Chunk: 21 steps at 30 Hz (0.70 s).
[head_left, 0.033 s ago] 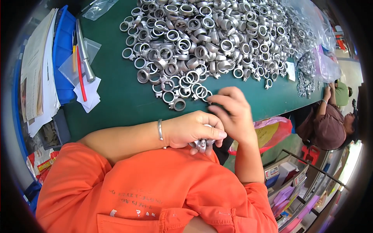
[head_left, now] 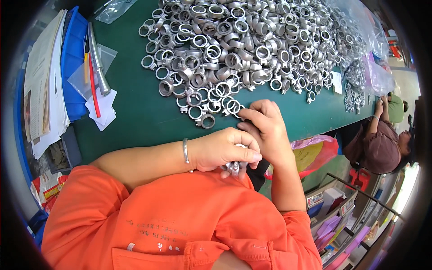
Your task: The person picks up small metal ring-shaped parts from a large pile, checks each one by hand, and places some into a pink bag under the table.
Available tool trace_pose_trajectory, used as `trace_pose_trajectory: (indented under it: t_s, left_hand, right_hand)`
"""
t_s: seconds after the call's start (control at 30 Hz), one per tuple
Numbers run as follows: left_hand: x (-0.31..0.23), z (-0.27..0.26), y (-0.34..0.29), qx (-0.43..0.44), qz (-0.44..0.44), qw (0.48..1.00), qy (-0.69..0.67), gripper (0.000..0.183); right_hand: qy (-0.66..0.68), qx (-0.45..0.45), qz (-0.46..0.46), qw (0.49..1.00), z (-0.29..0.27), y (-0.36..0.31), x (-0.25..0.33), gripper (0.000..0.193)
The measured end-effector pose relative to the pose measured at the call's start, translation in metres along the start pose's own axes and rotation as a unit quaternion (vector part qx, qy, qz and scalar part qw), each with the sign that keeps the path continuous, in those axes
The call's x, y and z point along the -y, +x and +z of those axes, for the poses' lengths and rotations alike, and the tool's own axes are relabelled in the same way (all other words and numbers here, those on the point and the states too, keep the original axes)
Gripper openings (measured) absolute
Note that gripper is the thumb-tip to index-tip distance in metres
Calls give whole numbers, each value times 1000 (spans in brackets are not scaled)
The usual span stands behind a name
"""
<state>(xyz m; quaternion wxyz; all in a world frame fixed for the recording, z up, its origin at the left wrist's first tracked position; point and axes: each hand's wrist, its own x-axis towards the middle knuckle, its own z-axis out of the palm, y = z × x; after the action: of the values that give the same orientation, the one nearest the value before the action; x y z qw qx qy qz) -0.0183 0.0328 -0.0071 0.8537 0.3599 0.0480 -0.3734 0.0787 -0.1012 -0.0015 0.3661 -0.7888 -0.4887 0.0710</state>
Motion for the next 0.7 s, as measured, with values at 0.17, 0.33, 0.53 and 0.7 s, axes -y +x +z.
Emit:
trace_pose_trajectory:
  t_s: [0.17,0.33,0.53,0.7]
  left_hand:
    - [-11,9,-7,-117,52,990,54,13]
    - [-12,13,-6,-219,113,967,63,11]
    - [-3,10,-3,-217,262,930,140,9]
    - [4,-2,2,-221,395,830,326,13]
  right_hand:
    - [79,-18,93,992,-9,-13,-9,16]
    - [408,-54,179,894,-16,-29,3,14]
    - [95,-86,-46,991,-18,-27,3,12]
    - [364,-126,191,903,-15,-34,16,17]
